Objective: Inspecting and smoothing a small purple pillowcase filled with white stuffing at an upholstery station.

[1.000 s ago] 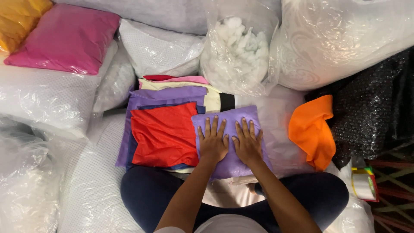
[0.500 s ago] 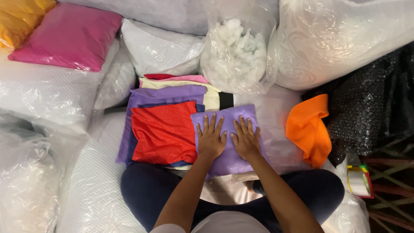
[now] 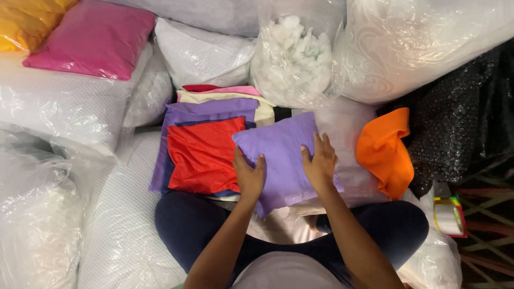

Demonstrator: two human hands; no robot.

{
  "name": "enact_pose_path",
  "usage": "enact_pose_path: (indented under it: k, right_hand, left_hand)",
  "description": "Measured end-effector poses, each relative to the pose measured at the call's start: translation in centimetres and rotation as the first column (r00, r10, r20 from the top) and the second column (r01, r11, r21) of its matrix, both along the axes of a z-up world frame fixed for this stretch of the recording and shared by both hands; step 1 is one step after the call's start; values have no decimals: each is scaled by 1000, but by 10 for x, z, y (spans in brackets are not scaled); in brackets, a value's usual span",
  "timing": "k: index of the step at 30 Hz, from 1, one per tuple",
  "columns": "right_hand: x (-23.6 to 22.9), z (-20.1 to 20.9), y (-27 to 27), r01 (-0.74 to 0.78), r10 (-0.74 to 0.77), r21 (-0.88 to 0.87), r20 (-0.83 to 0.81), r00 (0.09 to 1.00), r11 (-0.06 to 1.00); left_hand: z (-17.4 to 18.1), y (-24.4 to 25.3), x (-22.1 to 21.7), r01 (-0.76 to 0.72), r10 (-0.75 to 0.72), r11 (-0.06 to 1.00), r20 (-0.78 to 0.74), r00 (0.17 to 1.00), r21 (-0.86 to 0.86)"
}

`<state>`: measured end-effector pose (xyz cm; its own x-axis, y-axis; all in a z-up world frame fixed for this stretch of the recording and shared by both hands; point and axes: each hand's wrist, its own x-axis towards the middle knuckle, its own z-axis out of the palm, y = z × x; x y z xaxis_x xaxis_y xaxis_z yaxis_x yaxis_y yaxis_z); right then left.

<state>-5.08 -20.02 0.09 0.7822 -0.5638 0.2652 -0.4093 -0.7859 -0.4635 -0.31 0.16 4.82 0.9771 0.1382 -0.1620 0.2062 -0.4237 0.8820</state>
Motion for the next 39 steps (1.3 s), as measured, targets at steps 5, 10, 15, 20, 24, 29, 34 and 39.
enact_pose_path:
  k: [5, 10, 15, 20, 24, 29, 34, 39]
  right_hand:
    - [-6, 39, 39, -287, 269, -31, -270, 924, 957]
    - [-15, 5, 38, -411, 388, 22, -379, 840, 911]
    - [-9, -16, 32, -221, 300, -355, 187, 935, 909]
    - [15, -12, 41, -360, 413, -233, 244, 877, 903]
    - [32, -20, 45, -406, 439, -185, 206, 875, 895]
    - [32, -13, 45, -394, 382, -37, 345, 858, 918]
    - [-38, 19, 45, -453, 288, 279, 476, 831, 846]
    - [-142, 20, 59, -720, 683, 151, 233, 692, 678]
  left_hand:
    - [-8, 2, -16, 180, -388, 855, 369, 844, 487]
    - [-28, 15, -22, 437, -598, 671, 89, 797, 599]
    - [-39, 21, -23, 408, -612, 684, 173, 772, 605]
    - [-43, 16, -28, 353, -596, 716, 265, 758, 602]
    - [-45, 17, -27, 358, -597, 724, 275, 754, 590]
    - [-53, 19, -21, 377, -551, 799, 319, 772, 468]
    - [-26, 17, -12, 279, -262, 960, 392, 882, 15]
    - [-59, 16, 27, -218, 216, 973, -28, 976, -81]
